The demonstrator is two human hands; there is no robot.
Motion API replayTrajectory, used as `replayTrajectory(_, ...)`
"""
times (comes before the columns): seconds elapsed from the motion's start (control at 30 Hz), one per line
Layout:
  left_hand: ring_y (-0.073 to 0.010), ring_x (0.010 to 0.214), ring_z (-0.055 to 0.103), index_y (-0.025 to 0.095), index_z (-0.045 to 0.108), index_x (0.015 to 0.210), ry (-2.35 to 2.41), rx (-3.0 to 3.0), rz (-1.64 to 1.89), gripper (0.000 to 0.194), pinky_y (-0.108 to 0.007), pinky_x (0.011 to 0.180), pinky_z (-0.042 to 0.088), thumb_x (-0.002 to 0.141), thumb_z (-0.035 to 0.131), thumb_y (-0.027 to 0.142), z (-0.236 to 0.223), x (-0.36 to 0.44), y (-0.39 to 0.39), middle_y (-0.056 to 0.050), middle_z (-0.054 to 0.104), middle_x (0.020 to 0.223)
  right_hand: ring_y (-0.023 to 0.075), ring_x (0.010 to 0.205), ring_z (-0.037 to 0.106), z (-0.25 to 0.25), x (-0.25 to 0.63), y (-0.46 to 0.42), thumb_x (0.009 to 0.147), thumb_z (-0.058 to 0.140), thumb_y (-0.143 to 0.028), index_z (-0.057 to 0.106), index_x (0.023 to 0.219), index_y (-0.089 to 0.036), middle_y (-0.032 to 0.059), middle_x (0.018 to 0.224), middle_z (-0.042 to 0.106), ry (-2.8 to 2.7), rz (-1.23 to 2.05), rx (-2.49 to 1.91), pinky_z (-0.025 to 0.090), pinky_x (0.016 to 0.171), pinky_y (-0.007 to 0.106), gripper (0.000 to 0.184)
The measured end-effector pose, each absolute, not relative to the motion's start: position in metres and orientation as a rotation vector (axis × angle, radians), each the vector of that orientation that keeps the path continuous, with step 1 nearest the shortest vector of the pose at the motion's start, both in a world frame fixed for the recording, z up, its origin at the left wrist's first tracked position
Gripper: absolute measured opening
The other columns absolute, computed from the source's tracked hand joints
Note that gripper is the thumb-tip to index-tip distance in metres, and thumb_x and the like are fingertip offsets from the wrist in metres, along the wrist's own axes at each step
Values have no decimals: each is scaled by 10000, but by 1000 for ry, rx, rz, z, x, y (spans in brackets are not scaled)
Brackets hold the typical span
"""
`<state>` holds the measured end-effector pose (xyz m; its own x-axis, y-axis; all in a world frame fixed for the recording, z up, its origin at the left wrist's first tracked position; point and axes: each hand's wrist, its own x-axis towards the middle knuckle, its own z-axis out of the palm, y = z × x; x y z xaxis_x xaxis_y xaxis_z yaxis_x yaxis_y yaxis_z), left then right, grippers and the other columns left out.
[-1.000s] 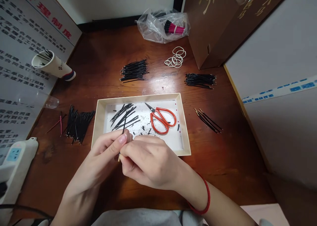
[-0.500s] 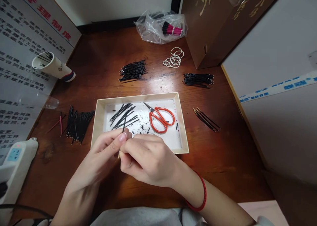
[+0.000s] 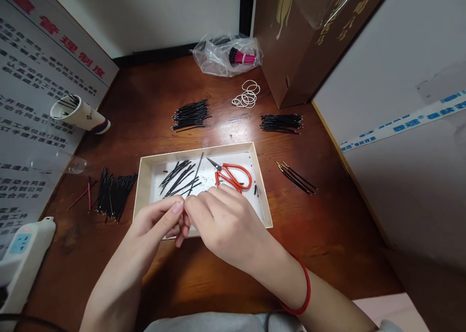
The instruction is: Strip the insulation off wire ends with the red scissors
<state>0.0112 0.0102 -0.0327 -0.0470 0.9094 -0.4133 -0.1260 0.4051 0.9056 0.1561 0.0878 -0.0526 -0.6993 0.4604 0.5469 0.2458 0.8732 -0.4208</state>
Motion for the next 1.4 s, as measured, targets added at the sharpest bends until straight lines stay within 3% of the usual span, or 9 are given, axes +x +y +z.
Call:
replayTrajectory(0.23,-103,532,413,181,556,700,1343,782,1002,405,-237,491,304,961,519,488,-38,14,12,32,471,600,133,566,438,-48,160,87,1001,410,-93,546,706,-170,-9,618,518,-2405,493,-551,383,588,278,333)
replayTrajectory(0.43,-107,522,317,187,508,605,1388,800,1054,445,-254,499,274,949,551,466,-39,17,11,42,392,541,102,557,471,-45,162,89,965,463,-99,512,738,-183,-29,615,533,-2295,709,-575,397,562,240,247)
replayTrajectory(0.6,-110,519,234,194,437,543,1448,809,1138,521,-273,499,254,887,612,544,-42,26,7,49,304,521,53,483,425,-45,166,91,902,554,-110,478,730,-206,-82,586,502,-2149,893,-540,344,468,197,211)
replayTrajectory(0.9,-99,478,225,203,402,507,1478,768,1131,579,-275,473,256,835,619,627,-47,36,8,52,314,483,32,452,380,-45,169,96,833,560,-80,501,695,-197,-102,551,475,-2048,1057,-604,330,439,166,191)
replayTrajectory(1.07,-101,471,300,196,467,542,1376,737,1134,509,-265,476,271,914,582,523,-48,32,9,46,380,489,42,500,454,-45,171,98,884,568,-73,524,726,-189,-80,599,526,-2058,1121,-591,383,495,159,201)
replayTrajectory(1.23,-108,572,480,185,585,679,1386,771,1108,384,-237,558,384,978,530,420,-41,29,11,19,540,626,86,650,558,-44,175,102,962,514,-84,568,845,-172,-22,723,617,-2182,990,-564,443,633,188,156)
replayTrajectory(1.4,-92,564,479,183,584,731,1289,663,1152,331,-212,549,394,968,544,412,-37,28,12,27,541,661,130,652,554,-49,169,98,954,518,-71,574,861,-165,2,710,635,-2266,781,-524,458,694,267,144)
